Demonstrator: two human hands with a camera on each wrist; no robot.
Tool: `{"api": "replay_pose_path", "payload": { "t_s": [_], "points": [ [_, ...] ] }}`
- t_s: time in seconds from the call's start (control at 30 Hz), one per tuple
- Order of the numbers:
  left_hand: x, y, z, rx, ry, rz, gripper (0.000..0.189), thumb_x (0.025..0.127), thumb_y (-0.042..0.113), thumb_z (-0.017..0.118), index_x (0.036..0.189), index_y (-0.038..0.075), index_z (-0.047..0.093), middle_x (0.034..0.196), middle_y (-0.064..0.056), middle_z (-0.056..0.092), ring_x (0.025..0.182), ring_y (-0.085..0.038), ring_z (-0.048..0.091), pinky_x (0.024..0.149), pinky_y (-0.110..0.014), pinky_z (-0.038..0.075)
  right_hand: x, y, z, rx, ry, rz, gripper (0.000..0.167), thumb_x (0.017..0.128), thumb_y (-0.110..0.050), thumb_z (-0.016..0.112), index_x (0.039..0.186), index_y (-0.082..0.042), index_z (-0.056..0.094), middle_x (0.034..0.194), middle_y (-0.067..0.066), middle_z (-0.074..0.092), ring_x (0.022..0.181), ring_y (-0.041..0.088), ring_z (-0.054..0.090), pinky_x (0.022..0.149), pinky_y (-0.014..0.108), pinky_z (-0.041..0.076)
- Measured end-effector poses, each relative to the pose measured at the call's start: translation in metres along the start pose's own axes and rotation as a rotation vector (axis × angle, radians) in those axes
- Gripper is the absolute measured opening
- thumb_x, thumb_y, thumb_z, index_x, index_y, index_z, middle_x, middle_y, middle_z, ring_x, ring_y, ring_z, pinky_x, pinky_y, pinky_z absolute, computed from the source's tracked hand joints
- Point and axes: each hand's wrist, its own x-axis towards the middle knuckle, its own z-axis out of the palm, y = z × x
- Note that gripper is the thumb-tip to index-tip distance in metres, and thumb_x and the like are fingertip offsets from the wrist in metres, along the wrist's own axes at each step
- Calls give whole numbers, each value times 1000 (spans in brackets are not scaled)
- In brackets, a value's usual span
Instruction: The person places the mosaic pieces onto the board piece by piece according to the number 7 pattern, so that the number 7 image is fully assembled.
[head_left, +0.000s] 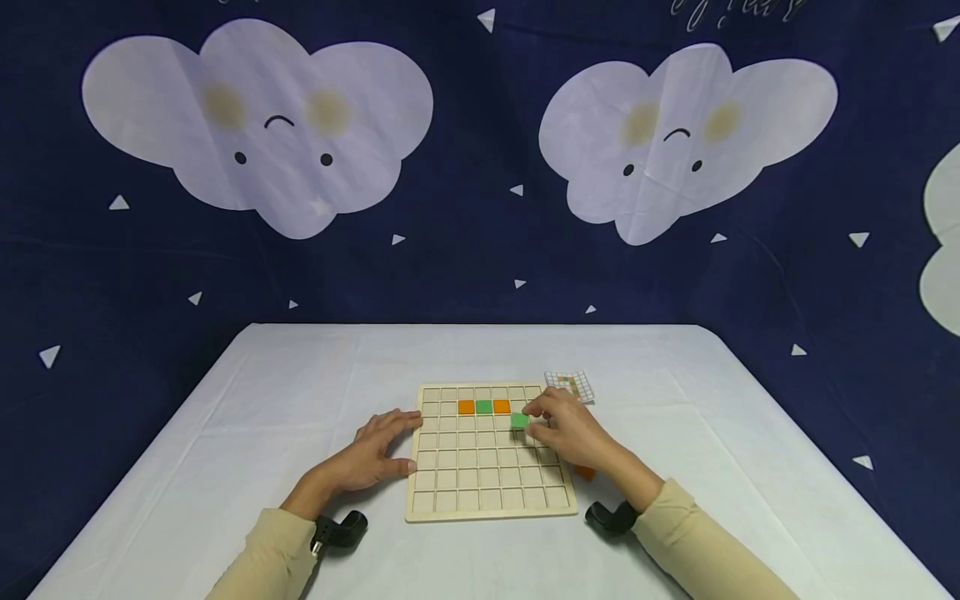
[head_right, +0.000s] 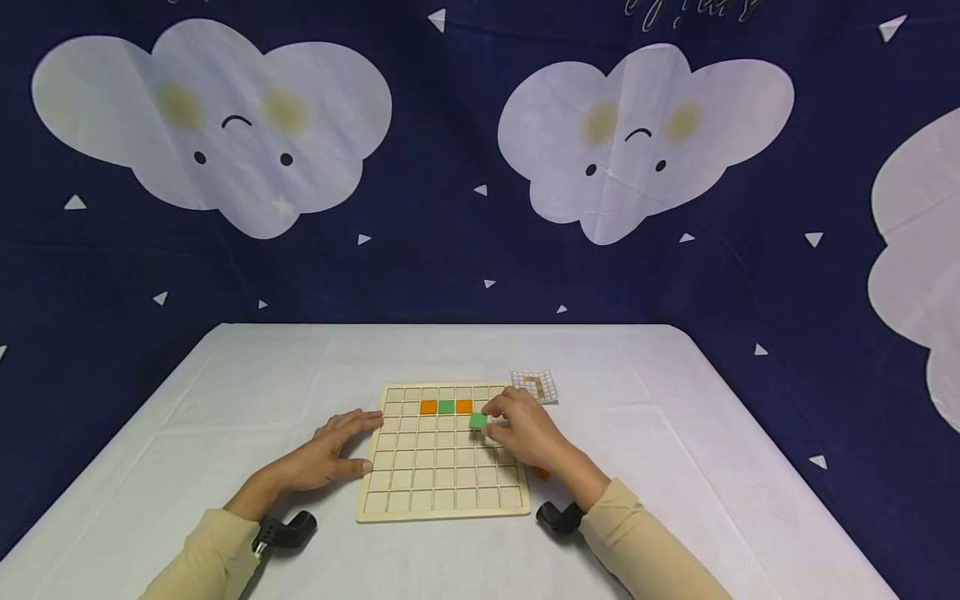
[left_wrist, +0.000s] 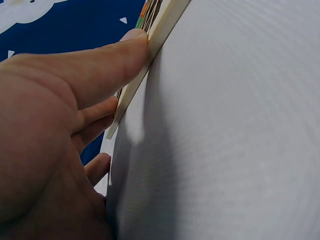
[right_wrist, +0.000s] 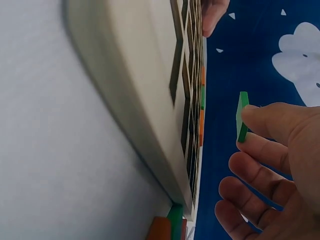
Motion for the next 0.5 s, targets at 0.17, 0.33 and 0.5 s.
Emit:
{"api": "replay_pose_path", "payload": {
  "t_s": [0.17,0.33,0.5],
  "points": [
    [0,-1,1,2,-1,-2,67,83,30,70,140,9,42,151,-14,33,142,-44,18,110,-67,8,1,0,2,-7,0,-10,19,85,-22,69,102,-15,67,94,-4,60,88,13,54,73,25,46],
    [0,-1,1,1,2,1,67,83,30,70,140,9,42,151,-14,33,141,-43,19,110,-67,8,2,-1,2,-13,-6,-17,19,86,-22,69,103,-15,67,94,-3,59,87,13,53,72,25,46],
    [0,0,1,4,3,-6,67,83,30,70,141,10,42,151,-14,33,141,-44,20,110,-66,10,2,-3,3,-18,-11,-1,20,86,-23,69,104,-15,67,95,-4,59,87,12,52,72,26,45]
  ]
}}
